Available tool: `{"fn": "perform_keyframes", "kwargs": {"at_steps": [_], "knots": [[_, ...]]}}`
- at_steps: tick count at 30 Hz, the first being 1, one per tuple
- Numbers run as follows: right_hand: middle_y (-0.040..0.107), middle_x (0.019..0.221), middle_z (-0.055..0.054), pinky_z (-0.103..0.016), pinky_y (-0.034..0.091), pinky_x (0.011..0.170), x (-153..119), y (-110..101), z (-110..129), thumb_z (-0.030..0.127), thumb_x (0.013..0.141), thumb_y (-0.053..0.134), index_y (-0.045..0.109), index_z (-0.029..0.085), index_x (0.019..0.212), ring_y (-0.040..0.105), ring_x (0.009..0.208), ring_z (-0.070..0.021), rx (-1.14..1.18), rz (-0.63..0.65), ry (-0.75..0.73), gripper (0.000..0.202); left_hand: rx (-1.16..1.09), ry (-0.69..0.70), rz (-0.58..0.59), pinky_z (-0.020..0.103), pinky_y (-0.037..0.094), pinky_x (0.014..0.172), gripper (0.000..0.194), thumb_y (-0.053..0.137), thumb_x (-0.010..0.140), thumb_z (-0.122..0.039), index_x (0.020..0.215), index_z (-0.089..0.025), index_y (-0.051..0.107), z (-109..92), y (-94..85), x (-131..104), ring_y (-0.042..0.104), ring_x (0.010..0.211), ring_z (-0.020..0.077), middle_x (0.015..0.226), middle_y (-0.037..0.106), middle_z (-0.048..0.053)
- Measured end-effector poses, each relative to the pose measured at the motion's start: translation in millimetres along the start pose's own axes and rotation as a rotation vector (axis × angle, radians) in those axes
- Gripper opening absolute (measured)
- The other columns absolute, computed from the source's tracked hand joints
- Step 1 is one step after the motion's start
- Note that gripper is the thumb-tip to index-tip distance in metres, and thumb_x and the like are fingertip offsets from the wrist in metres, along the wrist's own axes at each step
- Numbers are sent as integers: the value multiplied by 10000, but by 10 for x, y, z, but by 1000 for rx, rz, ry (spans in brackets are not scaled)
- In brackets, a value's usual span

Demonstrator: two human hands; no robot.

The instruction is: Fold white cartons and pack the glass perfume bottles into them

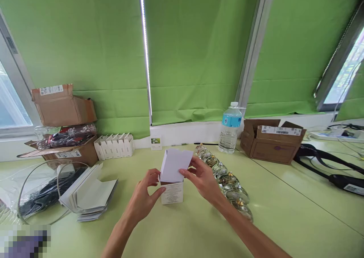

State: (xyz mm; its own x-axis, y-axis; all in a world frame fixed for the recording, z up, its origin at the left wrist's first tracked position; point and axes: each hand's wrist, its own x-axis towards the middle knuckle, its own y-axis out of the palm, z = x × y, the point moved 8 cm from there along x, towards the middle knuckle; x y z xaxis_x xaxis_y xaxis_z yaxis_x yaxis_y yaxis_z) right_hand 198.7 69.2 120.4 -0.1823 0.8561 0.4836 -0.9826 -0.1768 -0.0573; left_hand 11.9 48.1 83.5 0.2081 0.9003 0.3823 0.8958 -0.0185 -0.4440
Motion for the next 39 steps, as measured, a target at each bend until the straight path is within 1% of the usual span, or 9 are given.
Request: {"fn": "perform_keyframes", "kwargs": {"at_steps": [5,12,18,26,29,32,34,36,39], "knots": [[654,1094,-62,-363,545,740,-3,22,29,368,811,683,554,239,1156,617,848,-195,-36,-12,-19,390,13,-40,10,392,490,906,328,590,846,-313,1130,-298,427,31,4,-6,649,987,193,1095,688,10],[653,1092,-47,-360,517,786,-15,-28,50,362,812,674,591,241,1154,586,845,-189,-258,-45,-79,372,21,-50,-12,387,503,884,333,604,834,-327,1124,-296,443,55,-11,-8,661,960,195,1079,696,7],[639,1023,-47,-361,494,817,1,-110,95,381,799,677,630,237,1074,566,871,-204,-384,-47,-116,314,41,30,0,374,517,891,309,572,859,-316,1153,-296,477,-39,1,-7,669,977,199,1092,683,19],[648,940,-48,-377,471,822,22,-67,145,377,796,673,653,236,1027,553,877,-224,-486,17,-151,271,90,77,2,347,521,898,265,551,878,-309,1134,-304,484,-48,14,-9,661,966,172,1116,653,-7],[641,1011,-52,-373,481,823,0,-49,168,385,822,647,628,253,1111,557,895,-222,-460,20,-156,319,114,70,10,334,520,893,262,548,882,-319,1135,-316,481,-39,21,-12,654,971,165,1113,651,-21],[612,1115,-55,-373,496,842,-33,-60,205,370,844,625,488,275,1303,565,912,-210,-400,-32,-176,488,135,67,19,349,519,889,267,540,888,-329,1146,-318,474,-33,28,-16,649,981,175,1110,649,-13],[589,1174,-63,-377,501,850,-55,-66,248,335,855,614,436,283,1342,568,940,-210,-388,-74,-222,521,148,60,13,368,524,876,273,539,887,-340,1150,-309,471,-24,25,-17,650,979,190,1115,646,3],[587,1191,-68,-395,484,887,-73,-34,298,294,868,595,530,277,1233,559,1003,-224,-431,-74,-293,371,149,56,7,387,527,873,288,539,886,-349,1159,-299,464,-17,22,-17,652,977,202,1122,645,20],[602,1181,-72,-435,435,965,-99,68,348,252,876,581,643,251,965,518,1116,-254,-528,-5,-393,108,126,69,4,407,518,902,316,534,886,-345,1186,-290,452,-30,25,-17,650,983,203,1140,643,36]]}}
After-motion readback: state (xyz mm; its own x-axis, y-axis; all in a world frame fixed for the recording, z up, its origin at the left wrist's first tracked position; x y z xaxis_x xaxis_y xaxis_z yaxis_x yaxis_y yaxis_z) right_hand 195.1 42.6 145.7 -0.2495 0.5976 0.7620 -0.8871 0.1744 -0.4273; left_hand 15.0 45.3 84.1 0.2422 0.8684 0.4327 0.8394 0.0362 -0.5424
